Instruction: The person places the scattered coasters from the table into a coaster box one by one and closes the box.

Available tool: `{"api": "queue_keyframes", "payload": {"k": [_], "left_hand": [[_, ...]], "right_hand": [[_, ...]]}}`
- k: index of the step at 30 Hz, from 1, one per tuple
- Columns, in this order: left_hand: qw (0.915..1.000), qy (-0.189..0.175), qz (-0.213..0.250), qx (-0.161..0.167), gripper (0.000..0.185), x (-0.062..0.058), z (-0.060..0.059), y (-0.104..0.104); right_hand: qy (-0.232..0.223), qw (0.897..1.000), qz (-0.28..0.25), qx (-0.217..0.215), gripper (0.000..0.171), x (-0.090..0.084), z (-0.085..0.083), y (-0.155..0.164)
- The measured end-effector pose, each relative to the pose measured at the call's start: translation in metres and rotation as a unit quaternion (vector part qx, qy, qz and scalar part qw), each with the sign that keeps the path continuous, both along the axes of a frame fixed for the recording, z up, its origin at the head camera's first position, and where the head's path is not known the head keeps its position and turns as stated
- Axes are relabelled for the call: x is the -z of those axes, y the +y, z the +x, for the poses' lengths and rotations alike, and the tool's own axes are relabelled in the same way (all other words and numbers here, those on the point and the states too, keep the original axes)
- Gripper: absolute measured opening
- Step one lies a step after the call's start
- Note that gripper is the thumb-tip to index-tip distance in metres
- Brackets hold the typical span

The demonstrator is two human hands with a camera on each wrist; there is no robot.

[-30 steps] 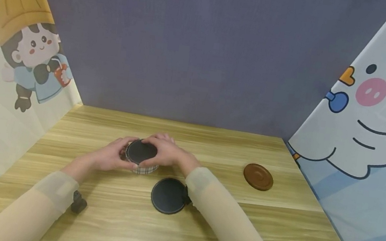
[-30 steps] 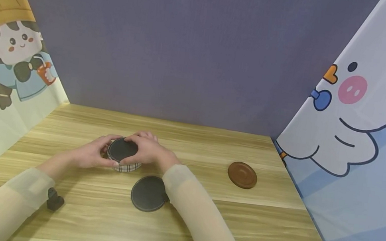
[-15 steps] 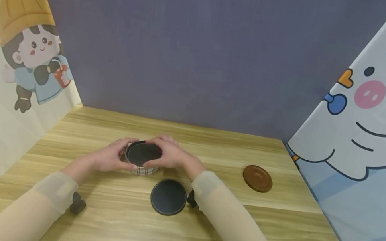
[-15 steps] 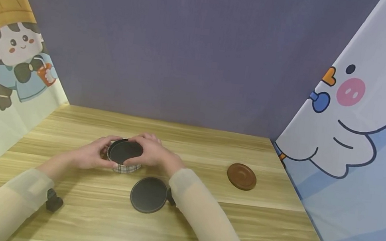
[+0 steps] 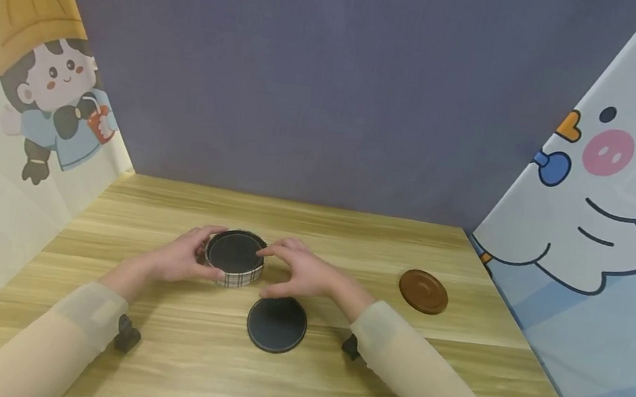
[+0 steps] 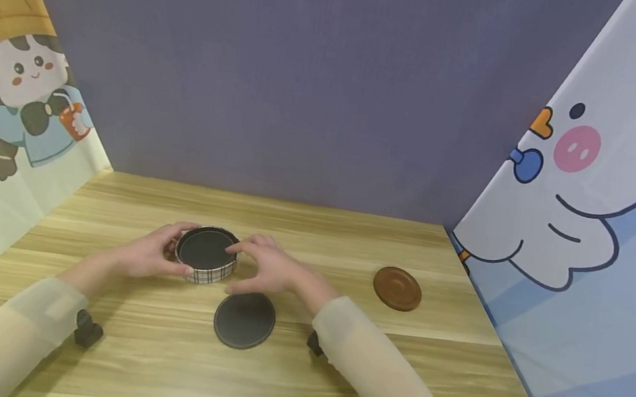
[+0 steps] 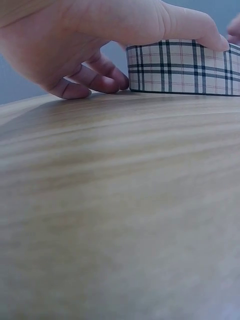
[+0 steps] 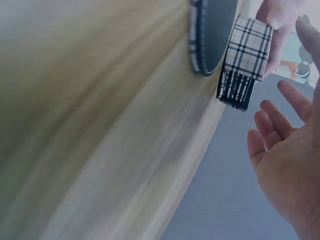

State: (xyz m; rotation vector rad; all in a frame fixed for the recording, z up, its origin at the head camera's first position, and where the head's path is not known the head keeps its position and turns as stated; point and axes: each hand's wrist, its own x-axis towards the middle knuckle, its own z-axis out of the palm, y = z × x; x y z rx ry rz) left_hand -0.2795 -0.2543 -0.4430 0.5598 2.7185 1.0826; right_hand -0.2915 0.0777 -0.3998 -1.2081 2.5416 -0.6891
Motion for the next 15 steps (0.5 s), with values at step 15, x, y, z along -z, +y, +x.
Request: {"api": "queue_keyframes", "payload": {"k": [15], "left_hand": [[1.0, 0.002, -0.007, -0.001, 0.109, -0.005, 0.002, 0.002]], "right_hand": [[-0.042, 0.998, 0.049, -0.005, 0.085, 0.008, 0.034, 0.047]]}}
